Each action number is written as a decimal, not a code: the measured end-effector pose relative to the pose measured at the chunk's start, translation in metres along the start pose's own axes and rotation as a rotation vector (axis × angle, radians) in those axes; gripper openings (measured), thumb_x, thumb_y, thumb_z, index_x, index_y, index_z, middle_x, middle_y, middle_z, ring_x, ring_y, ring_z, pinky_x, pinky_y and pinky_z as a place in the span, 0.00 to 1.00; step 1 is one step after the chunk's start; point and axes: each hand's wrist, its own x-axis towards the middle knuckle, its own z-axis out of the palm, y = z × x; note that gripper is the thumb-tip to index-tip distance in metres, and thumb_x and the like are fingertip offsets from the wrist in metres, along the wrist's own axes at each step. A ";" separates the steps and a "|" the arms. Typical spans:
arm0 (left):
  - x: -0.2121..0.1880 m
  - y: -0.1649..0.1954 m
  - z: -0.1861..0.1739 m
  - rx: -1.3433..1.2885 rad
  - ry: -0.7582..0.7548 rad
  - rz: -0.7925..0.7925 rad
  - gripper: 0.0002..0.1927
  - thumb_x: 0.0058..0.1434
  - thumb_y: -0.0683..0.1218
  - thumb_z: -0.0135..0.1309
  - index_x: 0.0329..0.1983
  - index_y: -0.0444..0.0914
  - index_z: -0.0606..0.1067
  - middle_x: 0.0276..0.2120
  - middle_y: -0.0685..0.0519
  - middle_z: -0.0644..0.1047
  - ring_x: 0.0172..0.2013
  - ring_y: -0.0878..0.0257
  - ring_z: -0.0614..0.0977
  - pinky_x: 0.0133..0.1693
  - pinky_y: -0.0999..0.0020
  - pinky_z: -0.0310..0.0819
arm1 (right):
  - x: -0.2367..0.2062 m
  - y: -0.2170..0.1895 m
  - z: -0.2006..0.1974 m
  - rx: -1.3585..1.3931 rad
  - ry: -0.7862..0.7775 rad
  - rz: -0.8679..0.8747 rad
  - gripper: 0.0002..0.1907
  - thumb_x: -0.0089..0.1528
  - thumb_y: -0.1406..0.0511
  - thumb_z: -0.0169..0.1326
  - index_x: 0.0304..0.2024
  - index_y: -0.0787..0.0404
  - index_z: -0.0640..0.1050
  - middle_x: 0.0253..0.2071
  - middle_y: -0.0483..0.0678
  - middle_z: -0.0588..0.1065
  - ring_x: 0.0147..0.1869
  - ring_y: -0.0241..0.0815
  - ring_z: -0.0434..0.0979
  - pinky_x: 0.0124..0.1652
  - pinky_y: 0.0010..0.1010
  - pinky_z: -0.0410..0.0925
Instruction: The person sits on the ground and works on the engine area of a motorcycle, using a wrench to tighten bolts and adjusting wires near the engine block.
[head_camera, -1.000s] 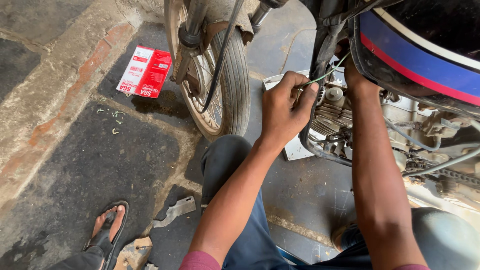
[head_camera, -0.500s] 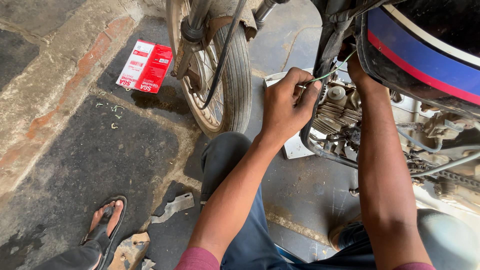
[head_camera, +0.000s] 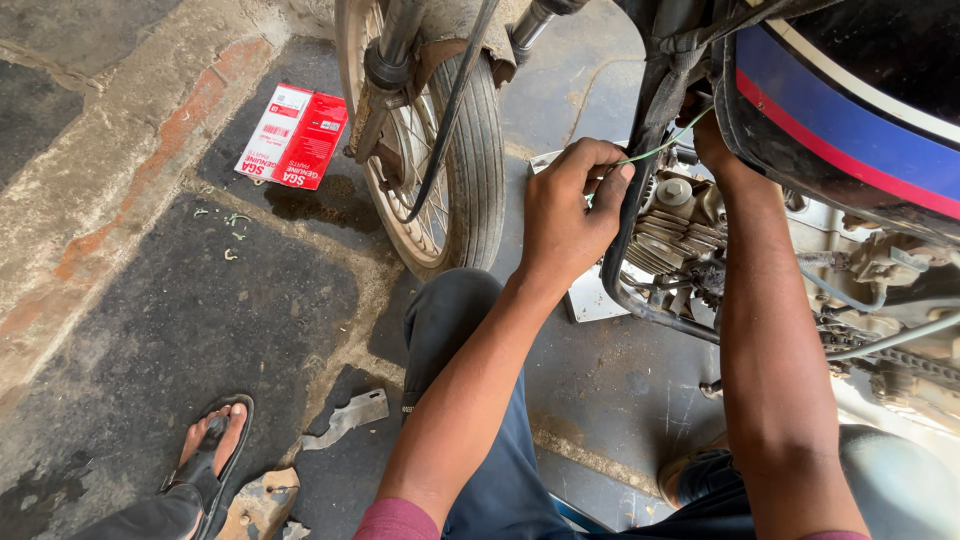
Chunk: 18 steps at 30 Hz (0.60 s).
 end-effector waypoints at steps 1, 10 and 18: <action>0.000 0.000 0.000 0.009 0.002 0.003 0.04 0.65 0.39 0.59 0.41 0.35 0.76 0.35 0.50 0.83 0.33 0.63 0.87 0.36 0.70 0.81 | 0.000 0.000 0.000 -0.019 0.001 -0.003 0.11 0.73 0.64 0.50 0.46 0.63 0.81 0.43 0.52 0.81 0.47 0.45 0.80 0.50 0.41 0.70; -0.001 -0.001 0.001 0.007 0.020 -0.006 0.04 0.66 0.39 0.59 0.41 0.34 0.76 0.33 0.50 0.84 0.35 0.63 0.88 0.36 0.71 0.81 | -0.002 0.006 -0.005 -0.278 0.099 -0.168 0.10 0.73 0.64 0.52 0.45 0.60 0.83 0.42 0.53 0.81 0.45 0.50 0.79 0.46 0.46 0.69; -0.002 0.000 -0.001 -0.007 0.005 0.013 0.04 0.66 0.39 0.59 0.41 0.34 0.77 0.34 0.49 0.84 0.37 0.62 0.89 0.38 0.70 0.83 | -0.002 0.000 -0.016 -0.245 0.052 -0.193 0.09 0.73 0.65 0.51 0.47 0.61 0.82 0.43 0.54 0.80 0.46 0.50 0.79 0.47 0.44 0.69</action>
